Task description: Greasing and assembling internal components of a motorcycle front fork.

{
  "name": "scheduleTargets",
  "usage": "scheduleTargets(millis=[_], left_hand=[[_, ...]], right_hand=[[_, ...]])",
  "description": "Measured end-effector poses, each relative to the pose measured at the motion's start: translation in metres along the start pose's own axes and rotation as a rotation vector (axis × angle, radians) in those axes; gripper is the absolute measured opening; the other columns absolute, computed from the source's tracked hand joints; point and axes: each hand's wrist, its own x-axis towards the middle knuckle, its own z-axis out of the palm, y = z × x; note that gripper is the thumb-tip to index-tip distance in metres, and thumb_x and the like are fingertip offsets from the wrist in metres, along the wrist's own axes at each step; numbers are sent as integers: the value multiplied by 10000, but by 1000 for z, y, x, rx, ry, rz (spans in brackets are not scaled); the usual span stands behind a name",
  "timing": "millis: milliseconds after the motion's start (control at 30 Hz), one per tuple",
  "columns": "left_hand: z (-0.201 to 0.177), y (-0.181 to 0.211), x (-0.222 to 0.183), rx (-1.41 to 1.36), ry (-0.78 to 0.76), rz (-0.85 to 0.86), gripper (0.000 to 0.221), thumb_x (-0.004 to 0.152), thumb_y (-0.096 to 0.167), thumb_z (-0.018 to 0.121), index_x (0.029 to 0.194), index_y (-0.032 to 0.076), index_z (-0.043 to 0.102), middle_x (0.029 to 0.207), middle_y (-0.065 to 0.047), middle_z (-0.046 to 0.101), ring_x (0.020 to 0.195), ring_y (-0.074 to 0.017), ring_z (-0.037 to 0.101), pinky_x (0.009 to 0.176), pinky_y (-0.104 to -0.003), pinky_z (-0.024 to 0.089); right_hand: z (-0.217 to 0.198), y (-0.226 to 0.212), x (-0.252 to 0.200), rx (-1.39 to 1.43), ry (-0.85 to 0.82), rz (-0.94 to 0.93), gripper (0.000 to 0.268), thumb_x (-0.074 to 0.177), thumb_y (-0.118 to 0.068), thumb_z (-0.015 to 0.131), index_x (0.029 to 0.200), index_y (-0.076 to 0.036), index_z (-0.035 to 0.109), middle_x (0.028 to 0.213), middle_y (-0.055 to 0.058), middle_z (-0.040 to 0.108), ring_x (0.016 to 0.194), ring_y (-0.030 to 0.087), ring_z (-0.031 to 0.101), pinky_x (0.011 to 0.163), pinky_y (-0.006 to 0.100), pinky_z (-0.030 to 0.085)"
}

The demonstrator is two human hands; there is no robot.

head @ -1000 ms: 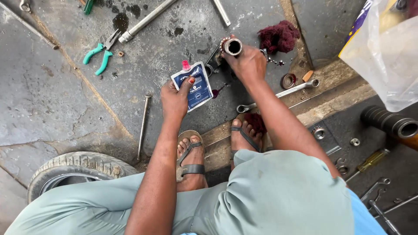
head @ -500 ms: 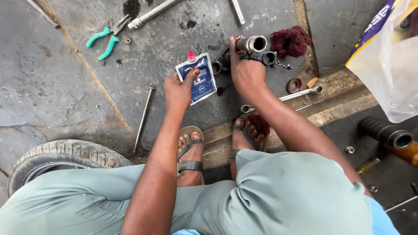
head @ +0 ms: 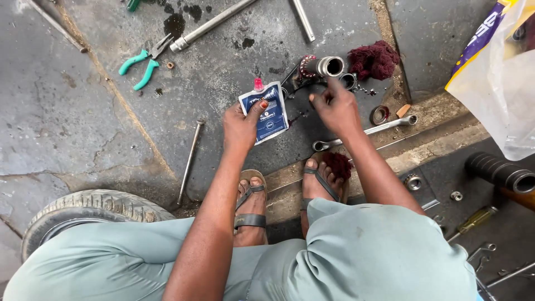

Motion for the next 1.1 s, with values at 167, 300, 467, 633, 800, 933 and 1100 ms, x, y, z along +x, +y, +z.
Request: scheduleTargets(millis=[167,300,467,633,800,933,1100], left_hand=[[13,-24,5,-139,-267,-12,263,892,274,785,1010,40,774,836,-48,795,720,-100,725,664,-311,584],[30,-23,-11,-130,-335,97,292,886,260,787,1064,34,740,882,-45,792,797,-93,703,710,-309,579],[40,-13,-26,-21,-342,108,343,807,233,851,1050,18,739,887,-78,783,787,-93,711,721,-317,559],[55,-30,-28,-6,-280,-33,237,882,221,789,1011,23,782,851,-88,809,757,-92,703,695,-324,559],[44,-7,-30,192,-220,152,318,882,241,845,1089,22,741,882,-137,763,788,-109,666,715,-339,538],[49,-8,-30,-124,-200,229,222,934,197,758,1064,23,713,888,-77,791,803,-88,699,722,-322,576],[46,-1,-24,-50,-248,140,217,940,231,747,1024,30,740,821,-64,784,745,-84,702,667,-307,559]], right_hand=[[20,-4,-21,852,-55,-26,570,959,23,766,1439,15,456,1116,132,733,1002,212,706,879,326,586],[37,-20,-52,975,-138,102,818,912,93,737,1587,17,280,1106,149,768,1019,152,703,905,280,563],[45,-21,-57,1161,138,125,836,918,119,701,1610,27,239,1046,177,766,944,165,741,863,279,594],[45,-19,-54,1220,152,178,875,911,124,676,1625,-20,191,1001,163,752,871,152,719,771,271,587],[41,-19,-52,1246,176,150,842,926,134,690,1628,5,243,1044,163,766,927,162,739,828,268,604],[35,-25,-54,1220,86,142,888,898,123,706,1627,-7,217,1060,142,765,924,140,726,832,258,600],[36,-10,-49,1242,3,102,777,899,117,749,1585,41,391,1177,154,731,1038,138,709,926,256,579]])
